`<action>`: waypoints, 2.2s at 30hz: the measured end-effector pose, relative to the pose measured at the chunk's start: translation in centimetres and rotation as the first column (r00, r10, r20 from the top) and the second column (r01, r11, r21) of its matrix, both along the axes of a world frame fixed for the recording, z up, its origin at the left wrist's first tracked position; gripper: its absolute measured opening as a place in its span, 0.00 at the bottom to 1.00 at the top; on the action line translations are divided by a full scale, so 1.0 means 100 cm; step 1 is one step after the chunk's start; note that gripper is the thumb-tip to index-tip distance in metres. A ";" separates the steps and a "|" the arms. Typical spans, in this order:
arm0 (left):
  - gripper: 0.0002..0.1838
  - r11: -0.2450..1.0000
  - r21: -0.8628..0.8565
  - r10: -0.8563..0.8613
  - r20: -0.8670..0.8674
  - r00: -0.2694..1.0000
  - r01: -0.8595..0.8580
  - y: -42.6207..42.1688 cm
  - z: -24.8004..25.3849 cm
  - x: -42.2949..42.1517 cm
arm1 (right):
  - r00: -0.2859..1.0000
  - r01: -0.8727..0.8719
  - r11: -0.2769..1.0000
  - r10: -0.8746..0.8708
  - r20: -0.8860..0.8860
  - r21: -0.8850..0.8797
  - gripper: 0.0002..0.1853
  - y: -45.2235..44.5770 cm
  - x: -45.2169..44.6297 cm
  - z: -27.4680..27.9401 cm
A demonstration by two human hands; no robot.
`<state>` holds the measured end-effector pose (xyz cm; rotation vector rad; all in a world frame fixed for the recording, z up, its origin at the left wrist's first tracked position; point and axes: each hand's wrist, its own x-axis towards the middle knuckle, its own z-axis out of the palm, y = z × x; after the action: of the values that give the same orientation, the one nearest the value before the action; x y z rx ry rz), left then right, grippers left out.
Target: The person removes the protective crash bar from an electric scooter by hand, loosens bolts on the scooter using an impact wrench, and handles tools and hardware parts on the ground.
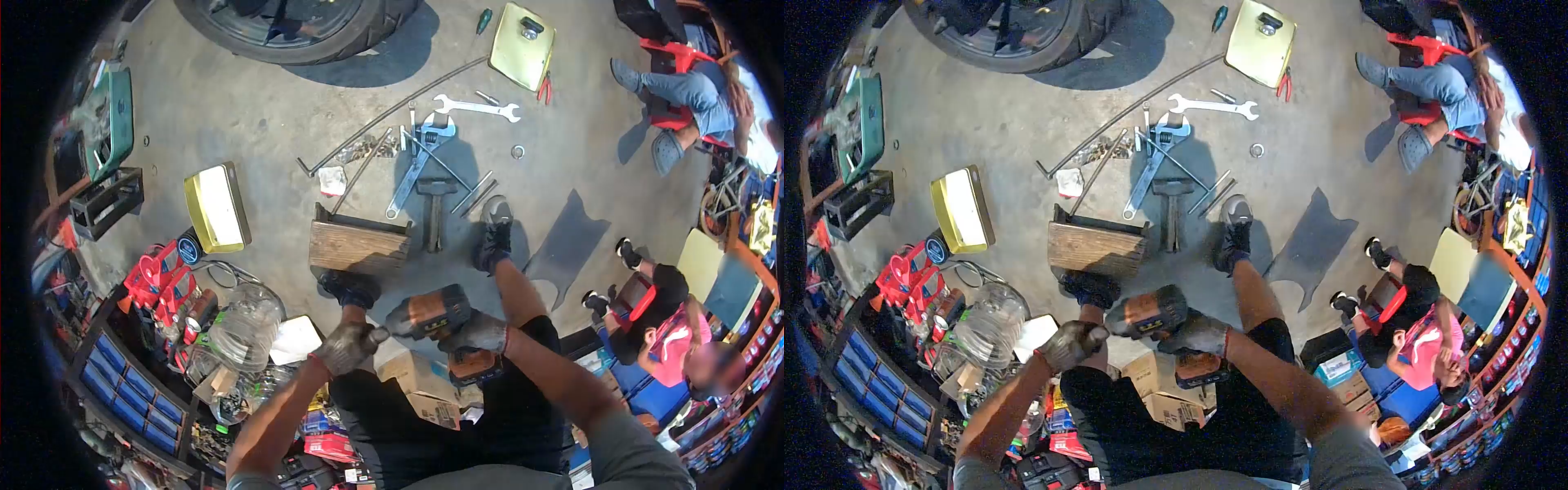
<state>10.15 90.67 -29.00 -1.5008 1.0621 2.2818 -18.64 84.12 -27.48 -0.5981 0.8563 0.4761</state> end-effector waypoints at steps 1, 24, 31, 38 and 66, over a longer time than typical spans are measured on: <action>0.23 0.975 -0.223 0.001 0.051 0.999 0.011 0.016 -0.017 0.003 | 0.950 0.311 0.947 -0.307 -0.057 0.082 0.14 0.006 -0.009 -0.007; 0.22 0.899 -0.404 0.221 0.748 0.626 0.166 -0.135 -0.366 -0.112 | 0.312 0.834 0.478 -0.821 -0.477 -0.276 0.16 -0.007 -0.066 -0.124; 0.22 0.891 -0.399 0.226 0.803 0.552 0.216 -0.135 -0.373 -0.122 | 0.265 0.910 0.376 -0.850 -0.455 -0.174 0.13 -0.016 -0.065 -0.116; 0.17 0.792 -0.501 0.265 0.797 0.543 0.348 -0.175 -0.347 -0.161 | 0.343 0.850 0.480 -0.816 -0.466 -0.215 0.19 -0.042 -0.075 -0.108; 0.22 0.706 -0.522 0.336 0.842 0.421 0.479 -0.251 -0.365 -0.145 | 0.291 0.865 0.406 -0.885 -0.364 -0.294 0.17 -0.018 -0.063 -0.122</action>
<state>-4.32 65.53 -65.53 -2.4053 1.5630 0.4907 -24.92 82.31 -39.72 0.0685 1.5311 -0.4836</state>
